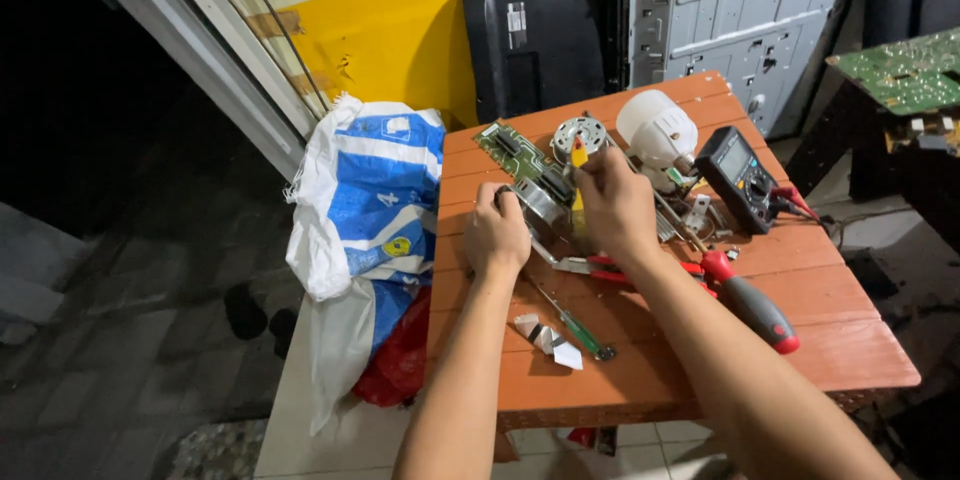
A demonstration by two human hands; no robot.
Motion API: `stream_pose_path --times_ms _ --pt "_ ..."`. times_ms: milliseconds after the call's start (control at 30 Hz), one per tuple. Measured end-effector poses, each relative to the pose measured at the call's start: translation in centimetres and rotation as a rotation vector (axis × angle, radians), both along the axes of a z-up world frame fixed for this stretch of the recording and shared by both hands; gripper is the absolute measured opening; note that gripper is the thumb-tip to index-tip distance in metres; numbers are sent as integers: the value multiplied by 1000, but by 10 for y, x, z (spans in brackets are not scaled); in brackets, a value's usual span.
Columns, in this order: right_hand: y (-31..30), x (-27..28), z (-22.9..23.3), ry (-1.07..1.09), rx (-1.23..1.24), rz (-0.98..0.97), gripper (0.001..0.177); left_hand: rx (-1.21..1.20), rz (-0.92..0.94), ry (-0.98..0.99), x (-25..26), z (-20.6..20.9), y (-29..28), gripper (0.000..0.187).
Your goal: The person is repairing a small electronic component on a wooden table. They use a screwdriver to manipulate the device, occasionally picking it up and turning it over. Another person is visible in the background working on a separate circuit board.
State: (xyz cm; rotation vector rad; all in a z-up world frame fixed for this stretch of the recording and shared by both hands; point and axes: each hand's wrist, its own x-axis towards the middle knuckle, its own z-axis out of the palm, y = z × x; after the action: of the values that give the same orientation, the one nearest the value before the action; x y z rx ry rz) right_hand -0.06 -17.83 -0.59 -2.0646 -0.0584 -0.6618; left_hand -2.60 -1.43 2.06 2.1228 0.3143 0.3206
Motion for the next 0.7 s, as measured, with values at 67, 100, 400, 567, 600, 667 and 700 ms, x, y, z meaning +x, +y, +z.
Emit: stream_pose_path --times_ms 67,100,400,567,600,667,700 --pt "16 -16 13 7 -41 93 13 -16 2 -11 5 -4 2 41" --pt "23 -25 17 20 -69 177 12 -20 -5 -16 7 -8 3 40" --pt "0 12 -10 -12 -94 47 16 21 17 8 13 -9 3 42" --pt "29 8 -16 52 -320 51 22 76 19 -19 16 -24 9 37" --pt "32 14 -15 46 -323 40 20 102 40 -20 22 -29 8 37" --pt "31 15 -11 -23 -355 6 19 163 -9 -197 25 -38 3 30" --pt "38 14 -15 -79 -374 36 17 236 3 -352 22 -48 8 22"
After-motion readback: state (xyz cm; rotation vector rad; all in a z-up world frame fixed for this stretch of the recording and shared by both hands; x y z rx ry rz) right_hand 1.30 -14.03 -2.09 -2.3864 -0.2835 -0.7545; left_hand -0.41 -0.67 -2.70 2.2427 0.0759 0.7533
